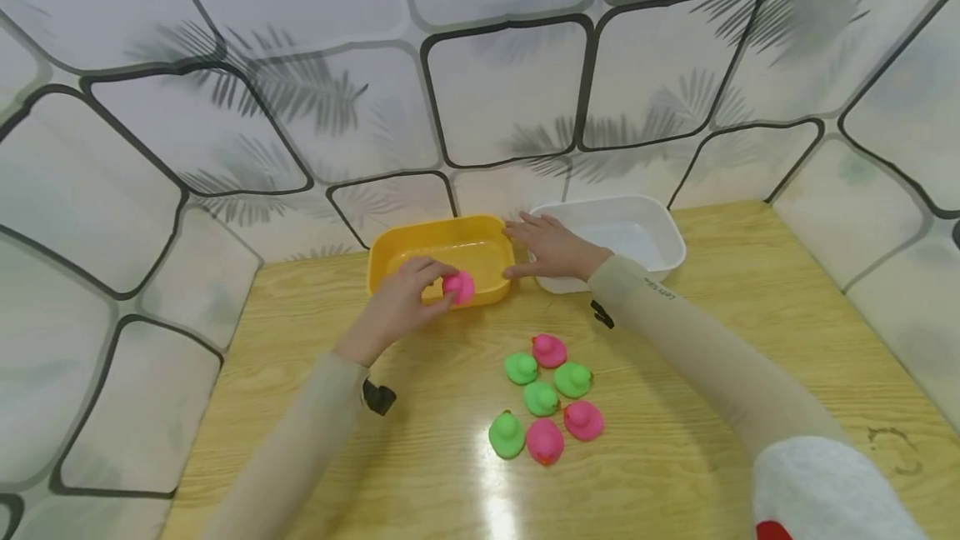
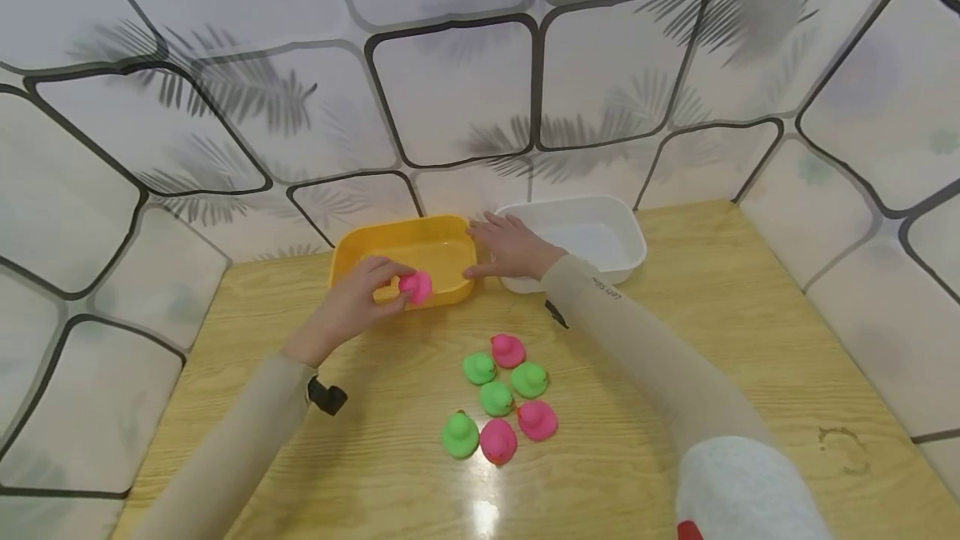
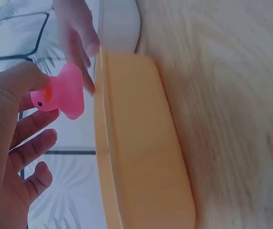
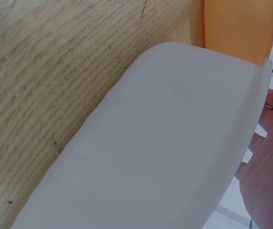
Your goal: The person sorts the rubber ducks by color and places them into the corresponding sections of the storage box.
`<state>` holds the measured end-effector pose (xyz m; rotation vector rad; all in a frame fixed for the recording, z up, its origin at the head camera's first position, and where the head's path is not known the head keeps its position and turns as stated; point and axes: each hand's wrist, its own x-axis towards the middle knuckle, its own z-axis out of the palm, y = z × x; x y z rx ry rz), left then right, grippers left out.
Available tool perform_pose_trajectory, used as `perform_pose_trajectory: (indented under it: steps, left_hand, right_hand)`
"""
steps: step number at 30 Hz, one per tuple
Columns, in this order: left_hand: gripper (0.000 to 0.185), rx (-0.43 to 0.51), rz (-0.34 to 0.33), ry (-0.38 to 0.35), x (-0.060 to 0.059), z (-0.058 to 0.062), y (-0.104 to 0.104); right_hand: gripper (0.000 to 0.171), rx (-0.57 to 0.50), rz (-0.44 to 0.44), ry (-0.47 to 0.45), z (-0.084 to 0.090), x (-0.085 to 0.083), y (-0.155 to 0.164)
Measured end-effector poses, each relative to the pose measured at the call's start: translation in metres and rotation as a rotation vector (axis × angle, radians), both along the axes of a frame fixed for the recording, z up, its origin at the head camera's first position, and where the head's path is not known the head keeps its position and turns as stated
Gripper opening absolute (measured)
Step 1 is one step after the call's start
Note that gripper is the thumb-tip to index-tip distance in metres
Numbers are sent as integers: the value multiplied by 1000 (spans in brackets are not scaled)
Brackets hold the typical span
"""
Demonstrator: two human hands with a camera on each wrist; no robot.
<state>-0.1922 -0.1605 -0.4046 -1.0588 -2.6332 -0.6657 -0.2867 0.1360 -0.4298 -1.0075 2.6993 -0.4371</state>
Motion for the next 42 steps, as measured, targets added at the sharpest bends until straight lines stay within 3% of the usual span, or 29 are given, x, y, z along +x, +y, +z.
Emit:
perform_pose_trajectory:
  steps: [7,16,22,30,37,42]
  left_hand:
    - [30,-65,73,-103,-26,2,0]
    - [33,-150,182,-172,-37,-5,-3]
    - [36,-187,240,-213,-40,-10,-9]
    - [35,-183,249,-232,-41,-18,-16]
    - [34,-152,240,-239,-32,-23,-21]
    - [32,-120,219,-201,-23,-21,-22]
  right_hand:
    - [89,6,1,5,-1,-1,0]
    - [88,-6,0,3,-1,2,0]
    - [87,-11,1,-3,0,3,-1]
    - [87,-5,4,7,-1,3,-1]
    - [89,3,-2,3,-2,2,-1]
    - [89,0,-2,7,-1,1,0]
